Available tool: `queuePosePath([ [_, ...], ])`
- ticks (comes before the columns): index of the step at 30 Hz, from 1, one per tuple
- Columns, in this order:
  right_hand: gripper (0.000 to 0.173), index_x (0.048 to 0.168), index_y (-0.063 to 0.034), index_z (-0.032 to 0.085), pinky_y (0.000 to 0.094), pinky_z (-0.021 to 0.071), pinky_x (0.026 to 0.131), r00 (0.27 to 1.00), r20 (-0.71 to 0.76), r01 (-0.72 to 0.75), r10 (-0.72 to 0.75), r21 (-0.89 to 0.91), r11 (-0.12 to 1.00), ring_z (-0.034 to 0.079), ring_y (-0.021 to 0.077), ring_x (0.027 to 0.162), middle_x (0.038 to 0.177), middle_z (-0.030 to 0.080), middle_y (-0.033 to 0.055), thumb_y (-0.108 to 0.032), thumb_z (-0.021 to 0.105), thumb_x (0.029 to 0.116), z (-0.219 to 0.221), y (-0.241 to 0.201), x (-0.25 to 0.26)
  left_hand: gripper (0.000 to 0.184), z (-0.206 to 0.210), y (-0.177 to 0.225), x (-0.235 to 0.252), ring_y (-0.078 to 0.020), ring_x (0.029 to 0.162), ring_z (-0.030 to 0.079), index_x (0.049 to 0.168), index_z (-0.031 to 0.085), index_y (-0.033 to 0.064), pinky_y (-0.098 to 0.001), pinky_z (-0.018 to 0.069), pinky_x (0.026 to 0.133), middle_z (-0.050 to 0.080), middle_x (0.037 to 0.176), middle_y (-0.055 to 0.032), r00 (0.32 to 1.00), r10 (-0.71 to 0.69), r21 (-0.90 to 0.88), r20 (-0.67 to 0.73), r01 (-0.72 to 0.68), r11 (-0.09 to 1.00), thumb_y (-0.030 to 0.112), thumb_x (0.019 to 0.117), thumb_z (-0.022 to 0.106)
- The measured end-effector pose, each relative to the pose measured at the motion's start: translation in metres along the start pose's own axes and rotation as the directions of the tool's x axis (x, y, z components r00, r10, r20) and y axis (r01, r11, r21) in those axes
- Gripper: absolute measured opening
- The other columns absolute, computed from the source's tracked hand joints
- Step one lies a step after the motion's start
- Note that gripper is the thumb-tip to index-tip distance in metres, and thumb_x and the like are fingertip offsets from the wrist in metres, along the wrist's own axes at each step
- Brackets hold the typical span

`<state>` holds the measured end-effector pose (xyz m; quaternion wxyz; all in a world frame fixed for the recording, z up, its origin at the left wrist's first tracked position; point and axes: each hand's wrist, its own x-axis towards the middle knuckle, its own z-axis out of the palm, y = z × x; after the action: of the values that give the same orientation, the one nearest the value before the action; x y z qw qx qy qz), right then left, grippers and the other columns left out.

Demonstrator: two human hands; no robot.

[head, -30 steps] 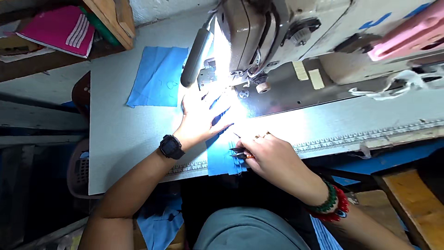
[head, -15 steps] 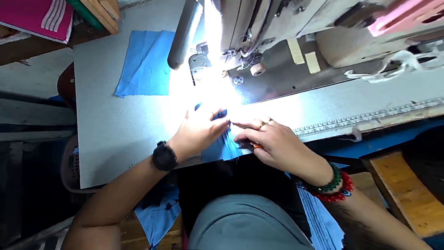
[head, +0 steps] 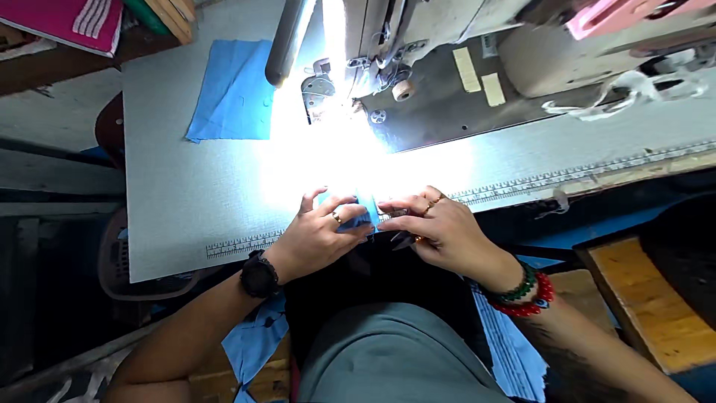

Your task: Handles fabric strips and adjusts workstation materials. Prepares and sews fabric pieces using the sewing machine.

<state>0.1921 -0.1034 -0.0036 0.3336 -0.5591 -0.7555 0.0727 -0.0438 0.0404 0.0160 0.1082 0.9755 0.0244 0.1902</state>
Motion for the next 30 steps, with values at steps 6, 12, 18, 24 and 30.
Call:
queuePosePath([
  [6,0.037,0.120,-0.0247,0.075,0.0418,0.0513,0.070,0.995,0.089,0.059,-0.050,-0.092,0.994,0.064,0.0283,0.099,0.130,0.069,0.0049,-0.012,0.054,0.0926,-0.005,-0.010,-0.005,0.022,-0.005,0.005,0.003,-0.0156,0.122,0.062,0.114,0.077,0.0201,-0.0476,0.0372,0.112,0.073,0.120,0.0025,0.996,0.081,0.027,0.023,-0.082,0.996,0.020,0.1043,0.057],
  [12,0.033,0.117,-0.0204,0.076,0.0422,0.0501,0.062,0.989,0.127,0.098,-0.075,-0.181,0.979,0.065,0.0313,0.091,0.116,0.071,0.0091,-0.010,0.054,0.0934,-0.008,-0.004,0.021,0.024,-0.011,-0.016,0.015,-0.0155,0.120,0.064,0.110,0.078,0.0194,-0.0491,0.0398,0.110,0.073,0.119,0.0015,0.996,0.071,0.003,0.054,-0.071,0.997,0.021,0.1053,0.054],
  [18,0.028,0.111,-0.0201,0.078,0.0434,0.0509,0.061,0.991,0.108,0.100,-0.077,-0.232,0.967,0.066,0.0335,0.092,0.103,0.070,0.0123,-0.012,0.058,0.0926,-0.011,0.017,0.055,0.023,-0.017,-0.051,0.035,-0.0194,0.122,0.065,0.109,0.080,0.0184,-0.0526,0.0395,0.110,0.074,0.118,-0.0015,0.996,0.054,-0.003,0.065,-0.054,0.999,0.021,0.1026,0.057],
  [24,0.025,0.107,-0.0146,0.076,0.0439,0.0487,0.058,0.991,0.116,0.098,-0.067,-0.293,0.951,0.066,0.0351,0.092,0.101,0.067,0.0146,-0.009,0.059,0.0902,-0.010,0.038,0.086,0.026,-0.018,-0.084,0.049,-0.0221,0.117,0.063,0.117,0.078,0.0184,-0.0504,0.0414,0.104,0.071,0.123,-0.0032,0.996,0.002,-0.021,0.085,0.000,1.000,0.023,0.1031,0.056],
  [30,0.024,0.106,-0.0123,0.076,0.0508,0.0535,0.066,0.993,0.111,-0.002,0.035,-0.280,0.960,0.067,0.0373,0.090,0.104,0.067,0.0167,-0.004,0.064,0.0874,-0.010,0.054,0.109,0.023,-0.019,-0.118,0.065,-0.0240,0.121,0.063,0.115,0.078,0.0176,-0.0572,0.0395,0.109,0.070,0.125,-0.0057,0.998,-0.011,0.002,0.054,0.011,1.000,0.021,0.1022,0.059],
])
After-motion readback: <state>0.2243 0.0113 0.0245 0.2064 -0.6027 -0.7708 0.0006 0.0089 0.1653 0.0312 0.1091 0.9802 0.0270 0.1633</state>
